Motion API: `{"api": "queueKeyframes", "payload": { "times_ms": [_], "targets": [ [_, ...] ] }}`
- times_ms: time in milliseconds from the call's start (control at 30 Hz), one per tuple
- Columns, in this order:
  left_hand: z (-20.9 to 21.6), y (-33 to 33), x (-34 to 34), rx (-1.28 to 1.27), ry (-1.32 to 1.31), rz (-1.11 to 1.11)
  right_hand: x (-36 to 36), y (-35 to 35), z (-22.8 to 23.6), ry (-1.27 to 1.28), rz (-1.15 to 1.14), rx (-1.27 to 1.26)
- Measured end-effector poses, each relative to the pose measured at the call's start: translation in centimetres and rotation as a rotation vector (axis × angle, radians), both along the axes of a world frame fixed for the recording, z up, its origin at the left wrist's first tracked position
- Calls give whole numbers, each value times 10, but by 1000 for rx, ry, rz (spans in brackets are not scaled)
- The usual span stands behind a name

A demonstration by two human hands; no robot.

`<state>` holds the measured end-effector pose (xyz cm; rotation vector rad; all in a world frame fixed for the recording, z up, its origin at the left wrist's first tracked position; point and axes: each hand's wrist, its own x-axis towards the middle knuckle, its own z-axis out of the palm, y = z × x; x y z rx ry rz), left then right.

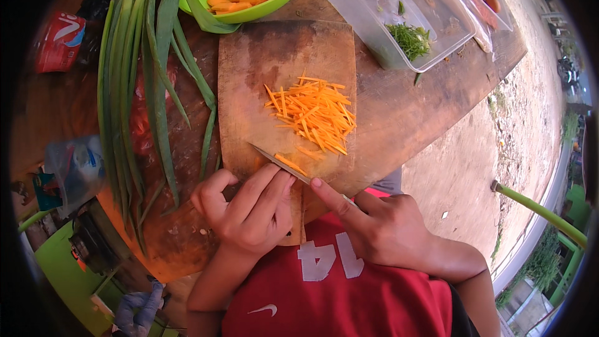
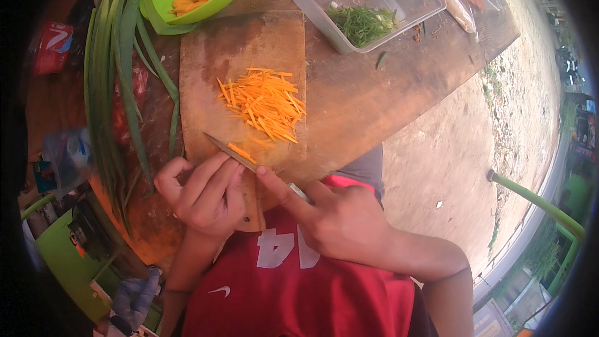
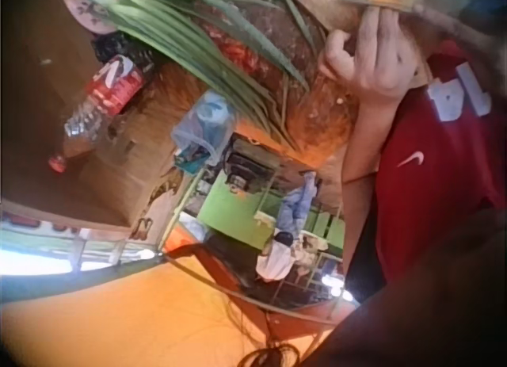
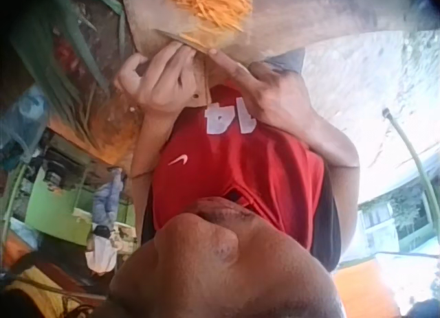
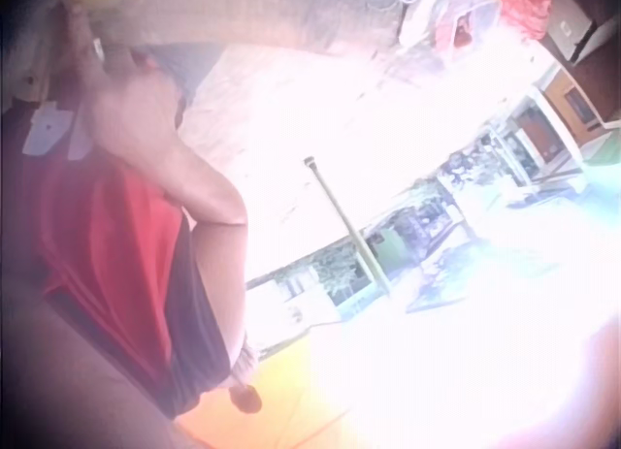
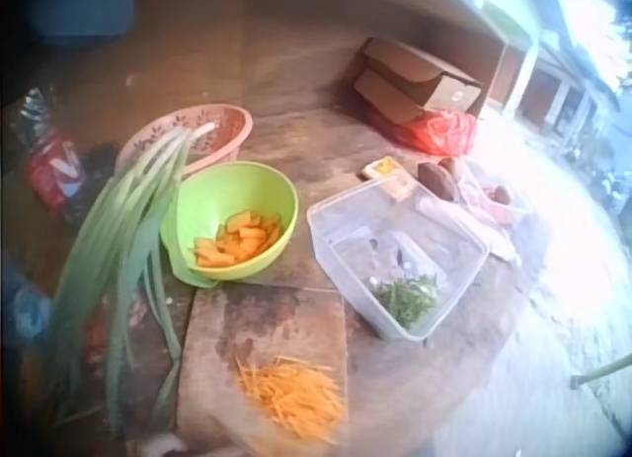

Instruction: The person slices carrots into thin strips on a wooden cutting board using a knife. They then sharpen the knife with a honing steel and continue slicing the carrots. Finally, they handle a plastic bag containing red meat.

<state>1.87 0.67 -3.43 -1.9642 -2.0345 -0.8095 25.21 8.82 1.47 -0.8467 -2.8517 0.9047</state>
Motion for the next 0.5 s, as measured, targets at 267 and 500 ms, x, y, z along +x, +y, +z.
{"api": "queueKeyframes", "payload": {
  "times_ms": [267, 500],
  "targets": [
    [3, 0, 0, -25, -5, -8, -2, -1, -6, 14, 11, 36],
    [1, -1, -3, -32, -30, -16, -20, 4, -12, 30, -12, 61]
  ]
}}
